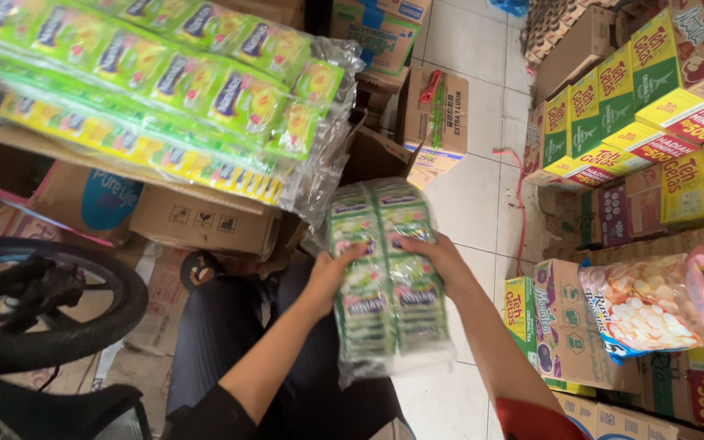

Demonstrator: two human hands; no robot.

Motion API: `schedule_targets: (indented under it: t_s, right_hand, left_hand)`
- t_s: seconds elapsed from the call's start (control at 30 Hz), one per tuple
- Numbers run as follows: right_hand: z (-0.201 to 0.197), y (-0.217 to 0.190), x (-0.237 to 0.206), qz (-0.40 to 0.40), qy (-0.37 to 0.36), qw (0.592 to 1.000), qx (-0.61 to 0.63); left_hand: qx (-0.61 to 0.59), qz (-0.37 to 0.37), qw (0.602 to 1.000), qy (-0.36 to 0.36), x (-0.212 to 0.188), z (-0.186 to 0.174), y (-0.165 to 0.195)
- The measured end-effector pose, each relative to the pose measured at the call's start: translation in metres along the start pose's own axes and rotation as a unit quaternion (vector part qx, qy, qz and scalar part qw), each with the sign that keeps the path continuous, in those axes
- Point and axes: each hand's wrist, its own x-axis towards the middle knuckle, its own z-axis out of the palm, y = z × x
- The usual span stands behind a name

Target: The person sits on the floor and unpacks multiple shrink-wrapped bundles of MariMas crackers, separating them into smaller stacks and placing them into a cardboard box. The person also briefly handles a plastic bag of snacks and a small cardboard box.

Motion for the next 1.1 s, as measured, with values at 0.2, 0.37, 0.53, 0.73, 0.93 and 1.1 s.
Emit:
schedule_targets:
  t_s: [0.2,0.37,0.53,0.73,0.93,1.1]
  right_hand:
    - [0.006,0.054,0.084,0.122,-0.005,0.987,0.105]
    - [0.010,0.098,0.108,0.185,-0.002,0.964,0.189]
    - [0.021,0.094,0.113,0.206,0.009,0.953,0.222]
    - [0.030,0.080,0.122,0.178,0.139,0.960,0.164]
    - [0.025,0.098,0.149,0.141,0.034,0.983,0.115]
    - [0.032,0.104,0.154,0.151,-0.016,0.966,0.211]
  left_hand:
    - [0.077,-0.067,0.993,0.060,0.049,-0.037,0.006]
    - [0.088,-0.129,0.987,0.047,0.067,-0.061,-0.006]
    - [0.239,-0.168,0.952,0.095,0.092,-0.071,-0.008]
    - [0.587,0.029,0.808,0.047,0.120,-0.083,0.001]
    - [0.691,0.069,0.719,0.028,0.131,-0.083,-0.005]
    - [0.721,0.081,0.688,0.023,0.133,-0.076,-0.008]
